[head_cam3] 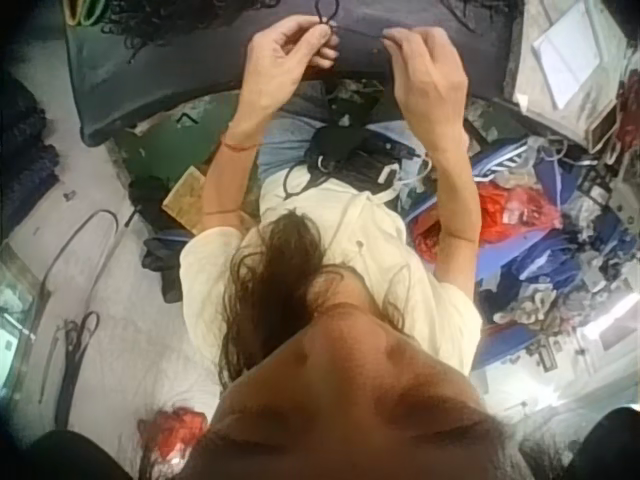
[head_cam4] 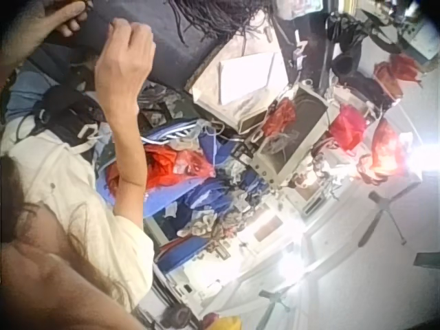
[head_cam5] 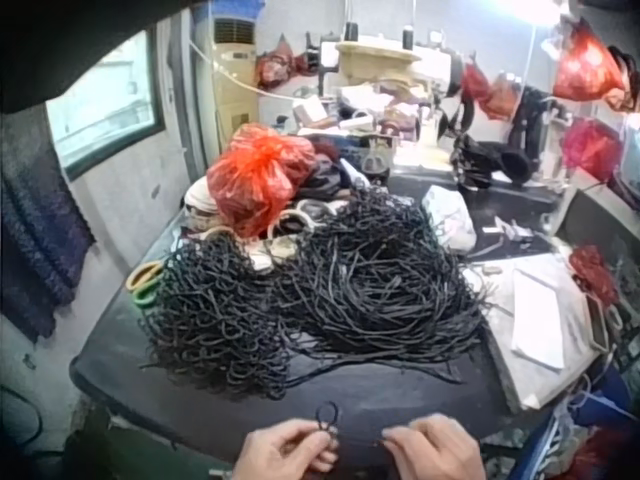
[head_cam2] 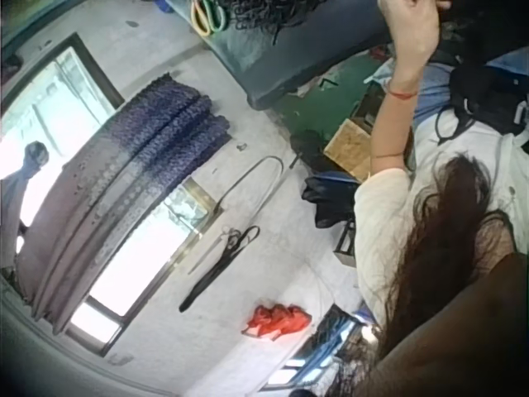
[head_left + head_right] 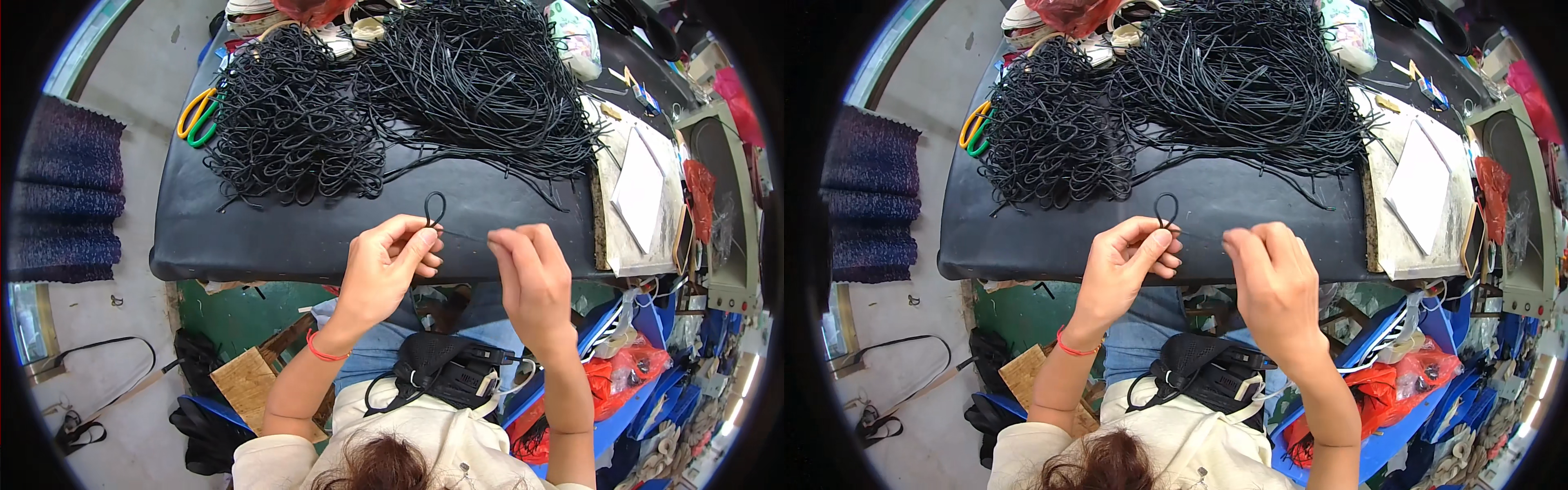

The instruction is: The person sits at a workbench and repeatedly ties black cords into loops. They pick up individual cords from a large pile, form a loop with their hands, and secure it by twisting the ends together. The finished loops are placed back onto the pile on the table.

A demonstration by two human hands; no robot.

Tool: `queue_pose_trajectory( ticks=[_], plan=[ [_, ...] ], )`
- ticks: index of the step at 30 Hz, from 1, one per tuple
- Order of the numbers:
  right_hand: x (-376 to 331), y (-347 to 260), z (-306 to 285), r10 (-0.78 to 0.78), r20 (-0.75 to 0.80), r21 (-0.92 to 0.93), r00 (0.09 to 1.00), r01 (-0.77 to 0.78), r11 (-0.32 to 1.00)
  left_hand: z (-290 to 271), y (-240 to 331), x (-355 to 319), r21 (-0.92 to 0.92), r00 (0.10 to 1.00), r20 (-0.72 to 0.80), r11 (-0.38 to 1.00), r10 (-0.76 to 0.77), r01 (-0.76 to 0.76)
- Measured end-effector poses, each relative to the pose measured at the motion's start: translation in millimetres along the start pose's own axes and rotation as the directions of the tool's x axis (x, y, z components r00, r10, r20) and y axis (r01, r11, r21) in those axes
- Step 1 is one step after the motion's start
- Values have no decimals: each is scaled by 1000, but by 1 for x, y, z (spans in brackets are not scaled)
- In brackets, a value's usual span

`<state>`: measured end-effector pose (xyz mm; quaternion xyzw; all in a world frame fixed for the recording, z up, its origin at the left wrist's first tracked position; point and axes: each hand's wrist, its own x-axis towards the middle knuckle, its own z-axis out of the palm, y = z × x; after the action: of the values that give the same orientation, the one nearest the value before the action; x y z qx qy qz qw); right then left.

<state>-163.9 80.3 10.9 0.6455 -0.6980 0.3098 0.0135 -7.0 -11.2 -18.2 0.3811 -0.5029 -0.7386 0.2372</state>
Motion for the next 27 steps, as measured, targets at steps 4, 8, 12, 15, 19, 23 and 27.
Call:
queue_pose_trajectory(
  ticks=[4,8,12,15,19,23,27],
  plan=[
    [22,-12,-19,-245,127,-15,961,249,968,6,-9,-3,604,910,207,685,361,-409],
    [36,24,-6,-16,157,300,987,-32,953,4,3,-12,279,936,235,904,261,-323],
    [11,9,8,55,211,505,976,-157,849,5,6,-3,-316,972,234,946,1,75],
    [6,2,13,118,204,538,972,-212,816,1,0,3,-309,974,227,948,1,71],
    [-7,-10,9,225,282,626,933,-357,694,0,-3,3,-279,975,218,960,34,29],
    [-9,-7,1,210,539,742,816,-578,339,-2,-1,1,-250,974,224,968,35,22],
    [-8,-7,2,182,585,790,790,-607,94,1,-1,0,-282,982,178,959,67,-14]
  ],
)
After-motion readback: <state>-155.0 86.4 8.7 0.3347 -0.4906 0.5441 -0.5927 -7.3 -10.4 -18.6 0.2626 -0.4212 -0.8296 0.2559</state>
